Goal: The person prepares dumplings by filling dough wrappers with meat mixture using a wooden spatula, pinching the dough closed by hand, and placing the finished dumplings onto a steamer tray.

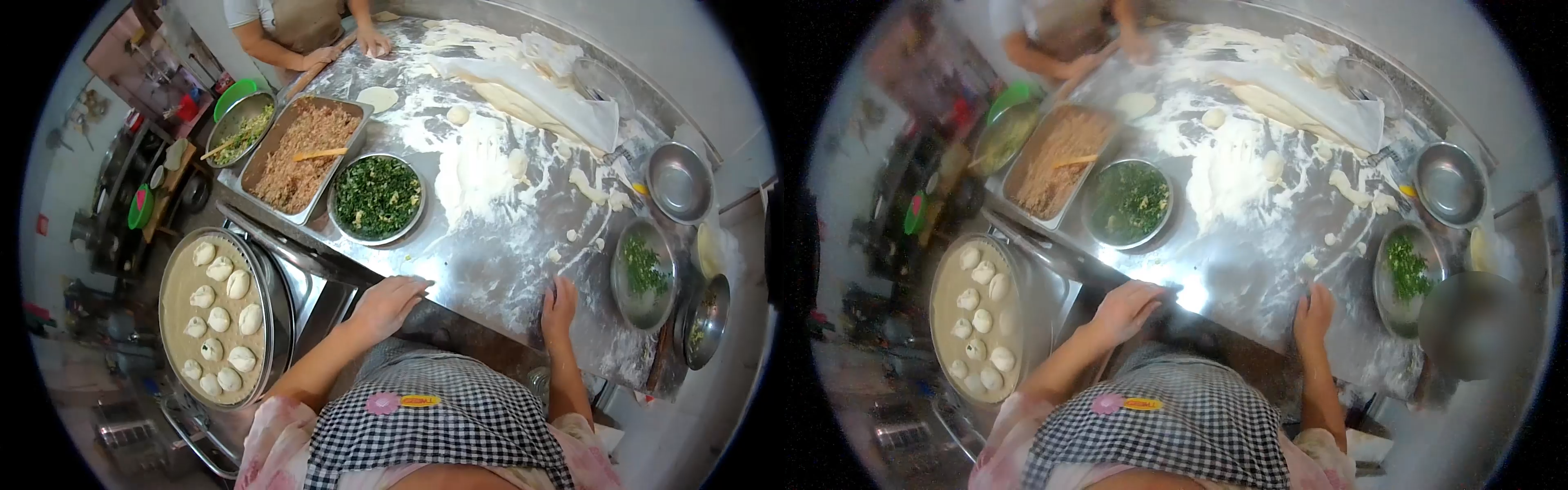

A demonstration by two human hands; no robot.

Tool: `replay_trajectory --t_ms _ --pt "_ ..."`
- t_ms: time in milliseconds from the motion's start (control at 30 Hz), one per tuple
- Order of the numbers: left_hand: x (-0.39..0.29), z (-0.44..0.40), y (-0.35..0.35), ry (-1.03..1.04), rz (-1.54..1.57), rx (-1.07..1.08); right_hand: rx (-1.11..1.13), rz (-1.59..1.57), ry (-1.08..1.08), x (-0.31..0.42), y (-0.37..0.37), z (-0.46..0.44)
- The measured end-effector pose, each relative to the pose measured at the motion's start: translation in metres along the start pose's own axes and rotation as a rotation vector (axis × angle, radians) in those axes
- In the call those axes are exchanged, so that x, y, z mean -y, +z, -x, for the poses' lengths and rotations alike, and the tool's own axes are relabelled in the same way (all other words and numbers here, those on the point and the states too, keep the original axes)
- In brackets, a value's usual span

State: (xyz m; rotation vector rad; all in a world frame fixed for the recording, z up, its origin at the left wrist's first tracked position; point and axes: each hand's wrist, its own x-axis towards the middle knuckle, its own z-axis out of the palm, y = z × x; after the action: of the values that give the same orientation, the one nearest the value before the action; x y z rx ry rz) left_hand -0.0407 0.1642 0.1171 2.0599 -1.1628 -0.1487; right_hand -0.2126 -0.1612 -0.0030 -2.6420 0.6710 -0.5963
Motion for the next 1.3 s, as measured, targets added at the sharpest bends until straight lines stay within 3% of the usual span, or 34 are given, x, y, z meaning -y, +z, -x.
replay_trajectory --t_ms 133,267,400,533,667,733,867,933,1000,1067,1100,1133,1167,1200,1233,1300 --pt "0.018 -0.06 0.001 0.011 -0.039 0.099 0.003 0.02 -0.023 -0.005 0.009 0.006" --pt "0.064 -0.132 0.003 0.033 -0.082 0.055 -0.005 0.027 -0.017 -0.002 0.008 0.004" --pt "0.129 -0.234 -0.009 -0.262 0.033 0.028 0.084 0.143 0.053 -0.003 0.01 0.001" --pt "0.239 -0.338 -0.05 -0.218 -0.264 -0.04 0.098 0.193 0.022 -0.007 0.012 0.001" --pt "0.372 -0.386 -0.093 -0.348 -0.443 -0.081 0.149 0.307 0.065 -0.008 0.015 0.004" --pt "0.407 -0.396 -0.105 -0.689 -0.554 0.053 0.186 0.304 0.108 -0.003 0.013 0.001" --pt "0.453 -0.385 -0.105 -0.827 -0.573 0.15 0.209 0.285 0.125 0.012 0.007 -0.012" --pt "0.411 -0.39 -0.121 -0.917 -0.466 0.29 0.205 0.286 0.104 0.01 0.008 -0.012" --pt "0.468 -0.39 -0.107 -0.772 -0.438 0.296 0.194 0.279 0.088 0.009 0.008 -0.014" --pt "0.443 -0.386 -0.11 -0.634 -0.423 0.277 0.189 0.261 0.079 0.011 0.006 -0.014" --pt "0.389 -0.388 -0.111 -0.575 -0.427 0.254 0.187 0.255 0.085 0.01 0.005 -0.014" --pt "0.384 -0.391 -0.101 -0.531 -0.425 0.227 0.187 0.243 0.078 0.006 0.006 -0.014" --pt "0.359 -0.39 -0.094 -0.503 -0.303 0.095 0.191 0.225 0.059 0.002 0.009 -0.019" --pt "0.316 -0.387 -0.097 -0.56 -0.122 0.145 0.141 0.155 0.051 0.004 0.01 -0.03" --pt "0.299 -0.381 -0.082 -0.471 -0.25 0.086 0.101 0.08 0.044 0.012 0.009 -0.045" --pt "0.253 -0.364 -0.062 -0.503 0.202 0.03 0.105 -0.254 0.145 0.036 0.01 -0.08"
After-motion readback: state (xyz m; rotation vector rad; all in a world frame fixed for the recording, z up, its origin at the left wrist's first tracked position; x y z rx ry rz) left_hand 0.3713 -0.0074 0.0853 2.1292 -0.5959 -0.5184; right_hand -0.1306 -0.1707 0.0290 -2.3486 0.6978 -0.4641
